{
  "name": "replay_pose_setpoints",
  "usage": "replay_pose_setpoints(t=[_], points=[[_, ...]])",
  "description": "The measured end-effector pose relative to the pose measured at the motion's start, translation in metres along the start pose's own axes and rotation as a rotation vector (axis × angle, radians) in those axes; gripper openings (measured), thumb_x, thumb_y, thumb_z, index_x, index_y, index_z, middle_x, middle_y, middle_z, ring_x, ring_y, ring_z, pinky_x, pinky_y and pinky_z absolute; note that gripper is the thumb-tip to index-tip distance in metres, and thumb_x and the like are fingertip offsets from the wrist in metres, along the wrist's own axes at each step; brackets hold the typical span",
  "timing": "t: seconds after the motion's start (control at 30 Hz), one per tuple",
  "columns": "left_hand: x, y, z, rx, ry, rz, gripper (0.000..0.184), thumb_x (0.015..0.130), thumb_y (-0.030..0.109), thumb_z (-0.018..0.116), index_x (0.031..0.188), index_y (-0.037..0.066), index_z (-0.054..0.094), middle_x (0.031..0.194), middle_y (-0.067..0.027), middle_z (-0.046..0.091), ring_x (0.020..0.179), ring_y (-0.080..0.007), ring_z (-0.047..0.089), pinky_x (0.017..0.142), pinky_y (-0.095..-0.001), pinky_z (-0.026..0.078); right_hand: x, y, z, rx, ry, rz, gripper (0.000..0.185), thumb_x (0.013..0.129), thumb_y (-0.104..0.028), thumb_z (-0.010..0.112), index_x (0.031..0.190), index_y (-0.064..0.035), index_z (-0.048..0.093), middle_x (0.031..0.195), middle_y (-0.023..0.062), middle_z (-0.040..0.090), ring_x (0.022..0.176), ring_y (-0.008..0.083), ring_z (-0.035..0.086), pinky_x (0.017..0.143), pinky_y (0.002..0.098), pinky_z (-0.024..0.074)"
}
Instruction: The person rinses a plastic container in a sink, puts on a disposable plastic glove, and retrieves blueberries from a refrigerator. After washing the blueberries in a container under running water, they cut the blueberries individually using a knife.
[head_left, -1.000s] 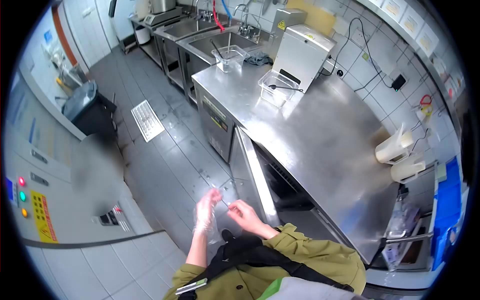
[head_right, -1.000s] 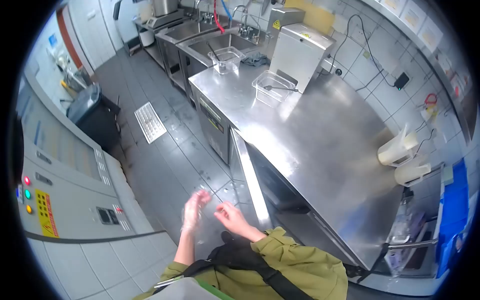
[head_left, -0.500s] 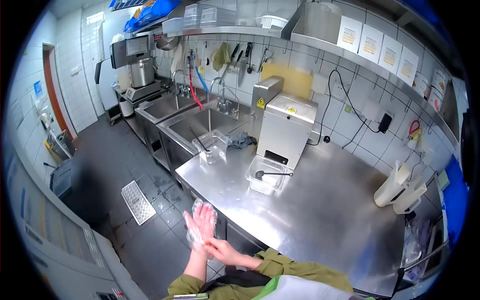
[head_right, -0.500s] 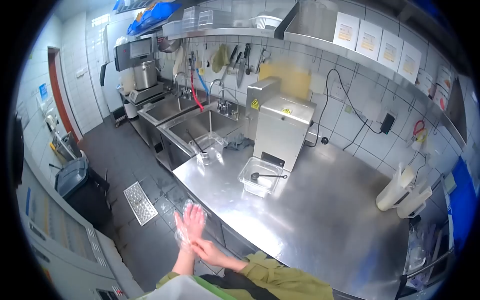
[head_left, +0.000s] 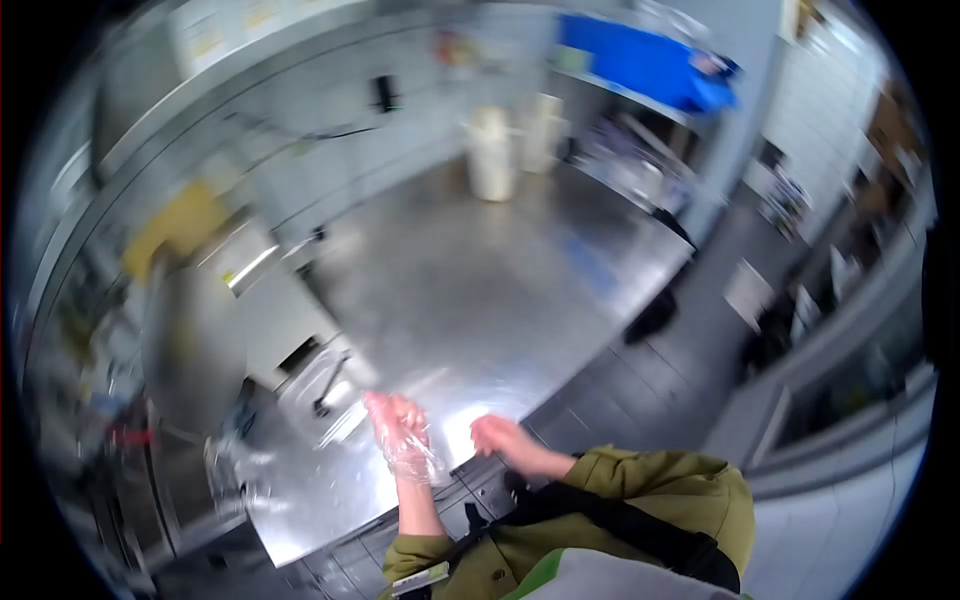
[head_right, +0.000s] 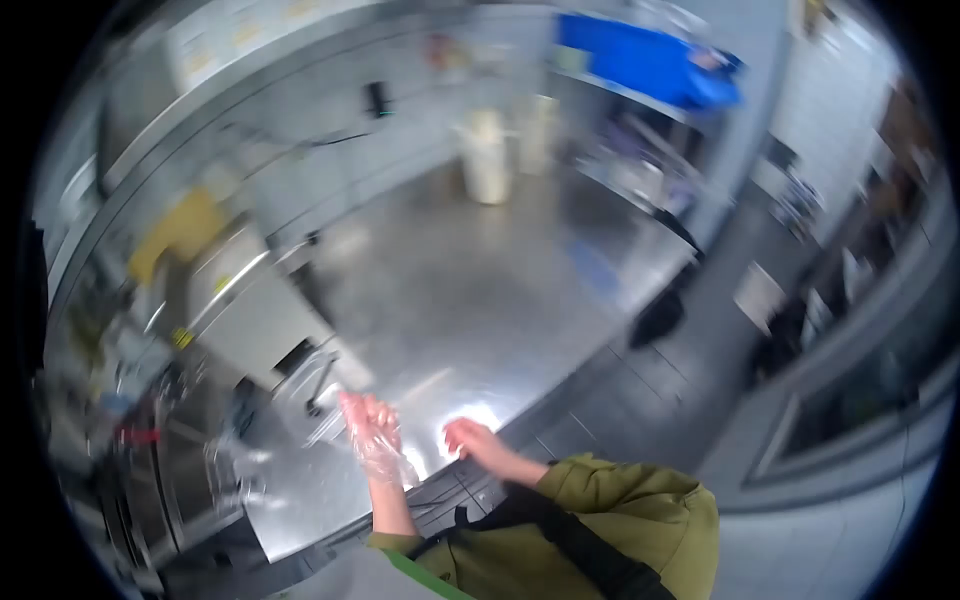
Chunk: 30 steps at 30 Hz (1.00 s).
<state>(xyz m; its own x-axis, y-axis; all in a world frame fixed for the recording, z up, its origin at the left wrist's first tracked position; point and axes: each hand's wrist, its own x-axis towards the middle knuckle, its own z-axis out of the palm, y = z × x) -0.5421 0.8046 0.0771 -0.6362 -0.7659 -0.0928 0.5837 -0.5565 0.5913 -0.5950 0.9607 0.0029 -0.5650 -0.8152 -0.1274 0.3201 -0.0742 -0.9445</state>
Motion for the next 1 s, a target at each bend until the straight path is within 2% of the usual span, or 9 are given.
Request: replay_pose_setpoints(t=[0.13,0.2,0.3,0.43,0.5,0.6,0.7,0.87,1.0], points=[[-0.035,-0.136,0.074,-0.400,-0.567,-0.997,0.033,0.091,0.039,0.041,0.097,0.008,0.047,0.061,-0.0008,0.039,0.047,-0.0118,0.037,0.039,-0.0232,0.033,-0.072,-0.062,-0.082,0.258,0.212,-0.268,0.046,0.086,-0.011,0.050,0.128,-0.0024,0.034,0.119,0.0079,0.046,0.109,0.0160,0.046,0.091,0.0296,0.0369],[-0.087,-0.194,0.140,-0.591,-0.613,-1.220,0.057,0.089,0.042,0.039,0.134,0.009,0.027,0.098,-0.0115,0.055,0.087,-0.0221,0.050,0.082,-0.0361,0.040,-0.095,-0.061,-0.119,0.441,0.413,-0.427,0.049,0.082,-0.007,0.054,0.127,0.0006,0.035,0.120,0.0067,0.046,0.110,0.0166,0.045,0.093,0.0306,0.0353],[-0.154,-0.282,0.225,-0.768,-0.773,-1.521,0.073,0.086,0.048,0.041,0.137,0.005,0.012,0.140,-0.0181,0.022,0.131,-0.0298,0.016,0.107,-0.0430,0.011,-0.138,-0.088,-0.165,0.557,1.011,-0.826,0.044,0.082,-0.008,0.054,0.122,0.0017,0.040,0.118,0.0071,0.048,0.107,0.0149,0.047,0.090,0.0296,0.0372],[-0.244,-0.420,0.321,-0.648,-0.735,-1.539,0.068,0.086,0.049,0.039,0.133,0.002,0.025,0.136,-0.0183,0.030,0.128,-0.0306,0.025,0.107,-0.0439,0.014,-0.239,-0.117,-0.301,0.402,1.098,-0.824,0.033,0.085,-0.014,0.049,0.113,0.0046,0.046,0.107,0.0086,0.054,0.093,0.0134,0.052,0.080,0.0296,0.0422],[-0.258,-0.495,0.365,-0.493,-0.614,-1.464,0.044,0.087,0.037,0.045,0.110,0.000,0.049,0.109,-0.0160,0.054,0.105,-0.0273,0.048,0.093,-0.0403,0.037,-0.260,-0.106,-0.351,-0.254,1.430,-0.613,0.032,0.088,-0.018,0.049,0.112,0.0030,0.047,0.099,0.0076,0.057,0.085,0.0109,0.052,0.075,0.0264,0.0429],[-0.225,-0.589,0.399,-0.230,-0.735,-1.094,0.023,0.085,0.021,0.050,0.097,0.002,0.054,0.095,-0.0101,0.057,0.092,-0.0206,0.054,0.083,-0.0312,0.043,-0.297,-0.096,-0.421,0.221,1.016,-0.482,0.033,0.090,-0.013,0.045,0.120,0.0022,0.043,0.104,0.0068,0.056,0.090,0.0114,0.052,0.079,0.0259,0.0431],[-0.205,-0.645,0.406,0.191,-0.732,-0.765,0.023,0.086,0.025,0.052,0.095,0.005,0.056,0.088,-0.0060,0.058,0.084,-0.0145,0.055,0.079,-0.0263,0.043,-0.360,-0.147,-0.514,-0.045,1.274,-0.593,0.036,0.092,-0.016,0.042,0.124,0.0011,0.040,0.110,0.0092,0.055,0.100,0.0134,0.053,0.085,0.0257,0.0411],[-0.125,-0.779,0.398,0.549,-0.698,-0.808,0.015,0.083,0.019,0.058,0.089,0.006,0.059,0.075,-0.0027,0.059,0.066,-0.0102,0.057,0.060,-0.0221,0.047,-0.438,-0.332,-0.624,-0.335,0.832,-1.156,0.090,0.079,-0.062,0.042,0.138,-0.0087,0.001,0.122,0.0273,0.043,0.098,0.0334,0.056,0.087,0.0392,0.0415],[-0.119,-0.873,0.515,0.450,-0.607,-0.737,0.015,0.084,0.016,0.056,0.091,0.003,0.057,0.077,-0.0026,0.057,0.067,-0.0110,0.055,0.067,-0.0211,0.047,-0.457,-0.447,-0.721,-0.567,0.586,-1.307,0.090,0.079,-0.062,0.043,0.138,-0.0096,0.000,0.124,0.0266,0.036,0.099,0.0326,0.054,0.086,0.0385,0.0417]])
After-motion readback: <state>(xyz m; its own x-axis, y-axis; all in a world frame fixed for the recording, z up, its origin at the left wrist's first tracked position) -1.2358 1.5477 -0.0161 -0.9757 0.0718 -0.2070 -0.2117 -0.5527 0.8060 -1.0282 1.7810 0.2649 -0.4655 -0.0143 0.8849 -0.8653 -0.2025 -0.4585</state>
